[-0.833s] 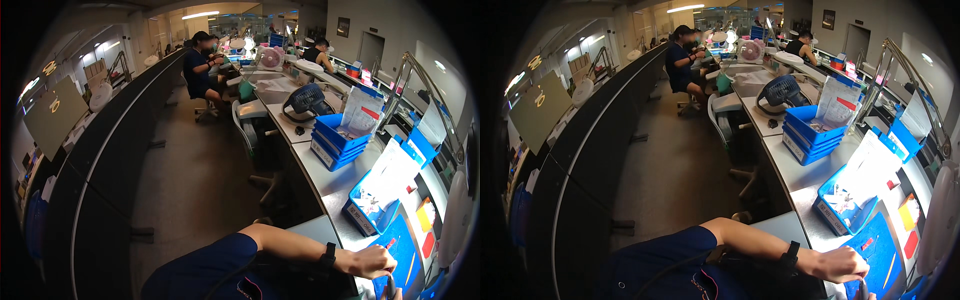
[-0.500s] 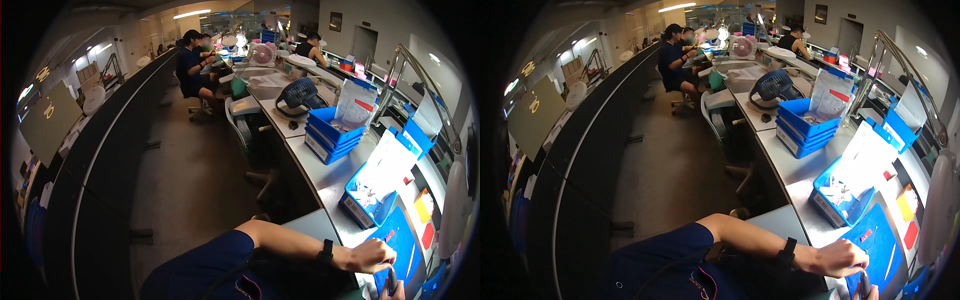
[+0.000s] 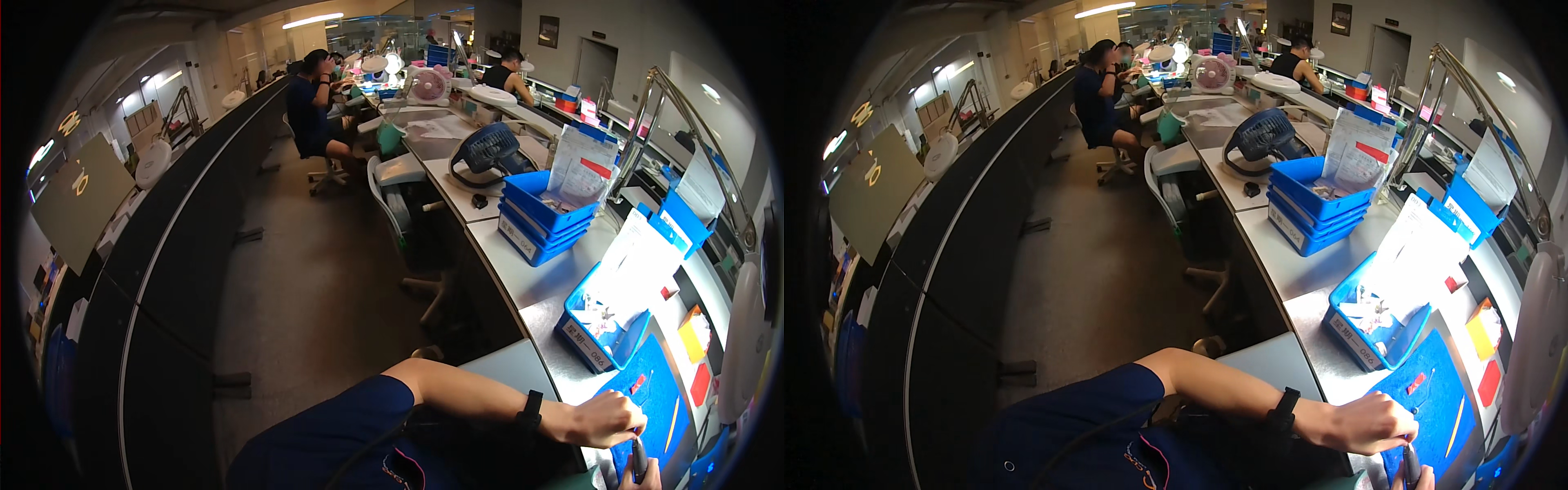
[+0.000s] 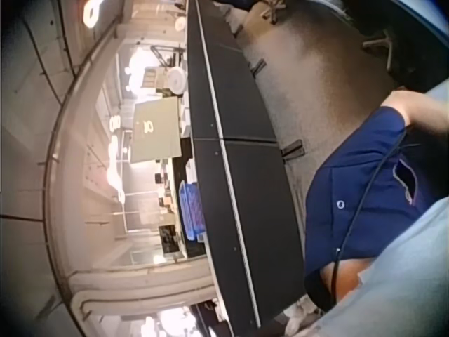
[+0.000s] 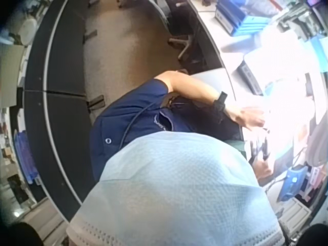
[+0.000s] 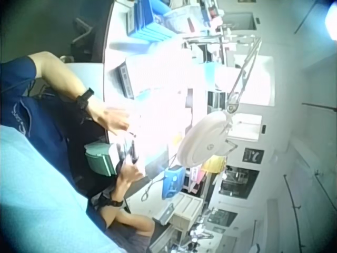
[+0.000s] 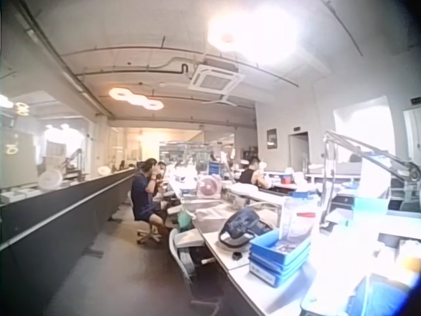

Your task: Preparing a small dental model or tooth crown by sanding and shaping it with a handheld rotary tool at a lab workstation.

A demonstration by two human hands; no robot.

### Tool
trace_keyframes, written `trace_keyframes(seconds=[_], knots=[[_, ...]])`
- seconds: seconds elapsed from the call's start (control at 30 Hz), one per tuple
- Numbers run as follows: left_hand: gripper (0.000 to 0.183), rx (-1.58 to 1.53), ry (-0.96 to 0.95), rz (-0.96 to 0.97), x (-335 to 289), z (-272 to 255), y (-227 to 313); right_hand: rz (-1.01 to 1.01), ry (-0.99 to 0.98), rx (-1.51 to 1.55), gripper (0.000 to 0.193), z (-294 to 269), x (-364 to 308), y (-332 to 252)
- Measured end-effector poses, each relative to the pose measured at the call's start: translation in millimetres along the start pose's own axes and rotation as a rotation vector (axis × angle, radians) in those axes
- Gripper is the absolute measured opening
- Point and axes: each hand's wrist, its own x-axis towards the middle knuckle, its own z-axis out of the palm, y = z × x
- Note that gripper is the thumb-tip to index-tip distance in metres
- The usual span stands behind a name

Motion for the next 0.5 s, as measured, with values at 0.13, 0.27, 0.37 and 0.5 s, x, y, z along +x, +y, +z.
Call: trace_keyframes(seconds=[0.13, 0.27, 0.37, 0.5], knots=[[0.008, 0.003, 0.073, -0.016, -1, 4, -2, -0.048, 0.051, -0.094, 0.029, 10, -7, 16], [0.008, -0.014, 0.052, -0.025, -1, 5, -5, 0.015, 0.050, -0.119, 0.027, 8, -3, 7], [0.009, -0.012, 0.014, -0.032, -2, 6, -6, -0.087, 0.094, -0.104, 0.031, 9, -1, 9], [0.009, -0.039, 0.025, -0.041, -2, 6, -5, -0.117, 0.071, -0.017, 0.039, 3, 2, 7]])
